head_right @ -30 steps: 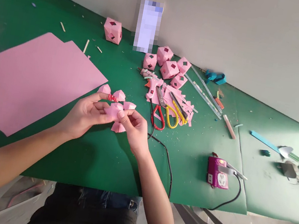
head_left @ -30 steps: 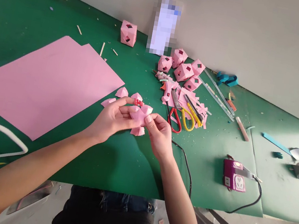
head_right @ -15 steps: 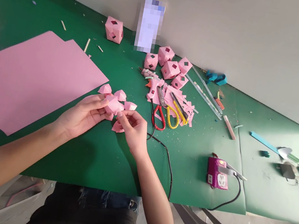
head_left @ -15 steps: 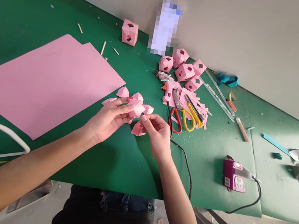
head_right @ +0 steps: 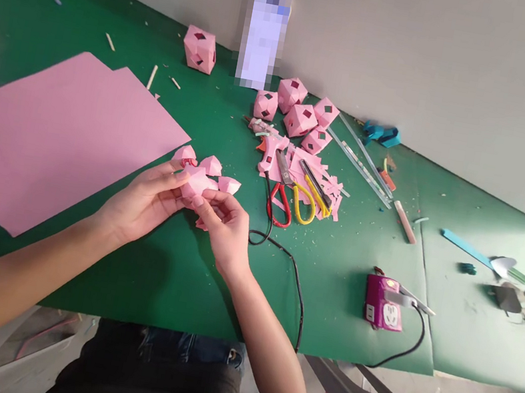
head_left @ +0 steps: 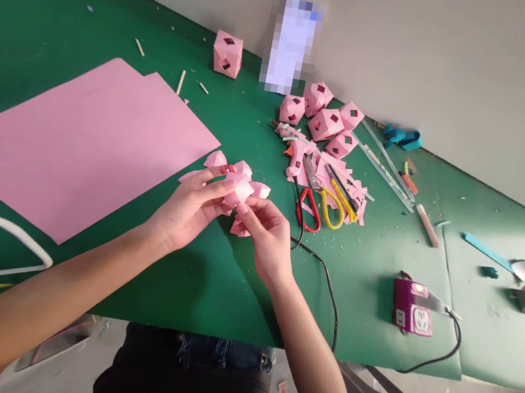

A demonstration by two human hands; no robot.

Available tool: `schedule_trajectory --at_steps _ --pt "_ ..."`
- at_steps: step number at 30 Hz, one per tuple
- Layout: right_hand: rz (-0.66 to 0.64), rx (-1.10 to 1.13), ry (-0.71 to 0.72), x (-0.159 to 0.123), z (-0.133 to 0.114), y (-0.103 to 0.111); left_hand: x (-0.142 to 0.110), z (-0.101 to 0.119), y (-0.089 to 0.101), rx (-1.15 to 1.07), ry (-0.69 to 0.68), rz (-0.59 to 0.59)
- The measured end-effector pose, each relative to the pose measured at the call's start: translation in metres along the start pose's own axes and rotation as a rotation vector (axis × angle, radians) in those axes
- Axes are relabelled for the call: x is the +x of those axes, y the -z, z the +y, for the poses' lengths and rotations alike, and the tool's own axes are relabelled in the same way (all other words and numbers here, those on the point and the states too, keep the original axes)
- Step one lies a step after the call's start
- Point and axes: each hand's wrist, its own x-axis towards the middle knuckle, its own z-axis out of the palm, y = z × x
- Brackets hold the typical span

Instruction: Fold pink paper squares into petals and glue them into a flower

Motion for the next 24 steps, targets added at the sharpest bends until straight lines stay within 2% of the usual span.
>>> schedule_trajectory --at_steps 5,12,18,24 --pt "-0.036 -0.01 0.038 0.001 -0.0025 0.0022 -0.0016 0.0002 -0.0029 -0.033 0.018 -0.071" --pt "-0.043 -0.017 0.038 0.0009 -0.002 0.0041 0.0007 0.0018 -0.0002 0.037 0.056 0.004" --pt "0.006 -0.009 0.102 0.0021 -0.0001 0.0054 -0.0001 0.0044 -0.0011 0.058 0.061 -0.024" --pt "0.015 0.009 0.091 0.0017 -0.0005 0.0053 -0.0005 0.0052 -0.0015 0.078 0.046 -0.044"
